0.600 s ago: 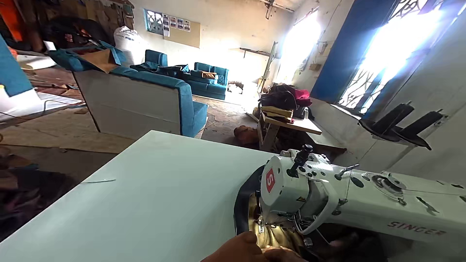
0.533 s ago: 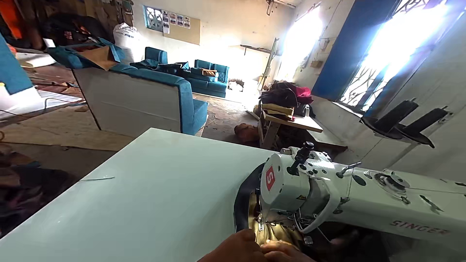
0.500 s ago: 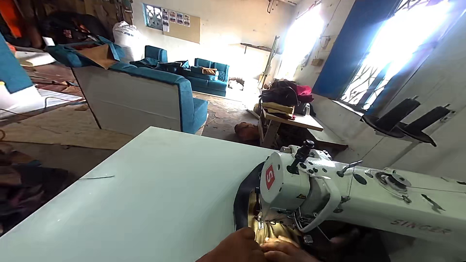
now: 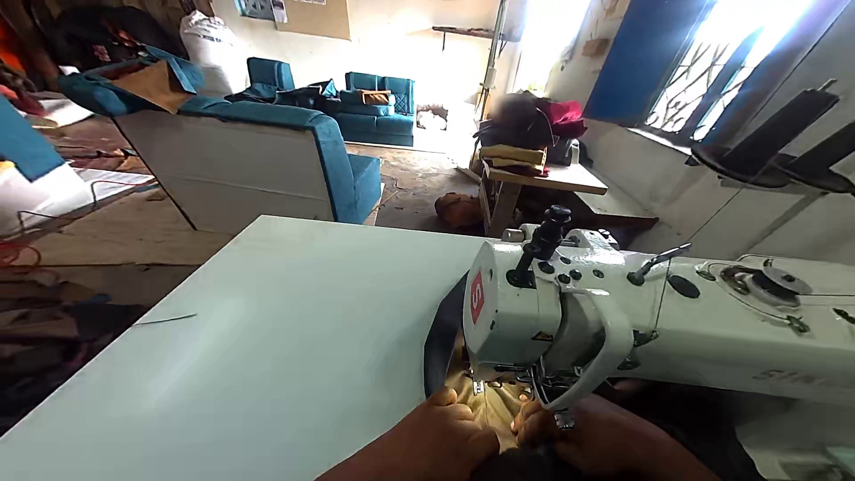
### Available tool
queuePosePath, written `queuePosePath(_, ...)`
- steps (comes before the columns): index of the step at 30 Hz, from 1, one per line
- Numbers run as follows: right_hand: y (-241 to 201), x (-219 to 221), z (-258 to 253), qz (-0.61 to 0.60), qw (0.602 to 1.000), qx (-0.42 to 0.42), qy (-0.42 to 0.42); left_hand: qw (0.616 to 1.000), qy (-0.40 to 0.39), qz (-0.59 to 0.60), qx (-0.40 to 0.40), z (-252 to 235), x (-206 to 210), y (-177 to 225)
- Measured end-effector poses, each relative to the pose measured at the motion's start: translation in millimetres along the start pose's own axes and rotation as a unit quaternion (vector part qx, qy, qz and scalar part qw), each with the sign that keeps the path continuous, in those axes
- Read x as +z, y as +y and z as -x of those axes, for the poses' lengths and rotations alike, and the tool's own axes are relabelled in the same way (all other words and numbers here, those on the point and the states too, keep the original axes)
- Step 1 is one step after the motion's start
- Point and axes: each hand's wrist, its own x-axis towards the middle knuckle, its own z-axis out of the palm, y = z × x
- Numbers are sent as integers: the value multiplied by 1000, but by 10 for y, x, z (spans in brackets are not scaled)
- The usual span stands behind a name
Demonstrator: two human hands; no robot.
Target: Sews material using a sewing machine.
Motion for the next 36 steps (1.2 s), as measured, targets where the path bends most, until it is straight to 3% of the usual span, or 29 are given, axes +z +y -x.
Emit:
queuePosePath(4,-4,-162,-127,-44,987,117,-103,997,29,-67,-36,36,-75,40)
queuePosePath(6,-31,-158,-133,-58,986,123,-95,992,62,-104,-37,63,-46,-4)
queuePosePath(11,-47,-24,-88,-50,995,66,-62,991,56,-118,-8,103,-93,-55)
queuePosePath(18,-12,251,-124,78,996,-22,-40,993,49,-80,68,51,-20,-51)
queuePosePath(23,-13,352,-203,100,983,-149,36,983,134,-100,81,30,74,-130)
queuePosePath(25,-43,261,-170,86,987,-132,15,981,142,-107,77,9,85,-138)
queuePosePath(28,-98,143,-128,51,996,-55,-39,988,107,-86,70,-34,66,-127)
queuePosePath(36,-60,309,-157,34,995,-97,12,998,-9,16,53,-22,-102,-144)
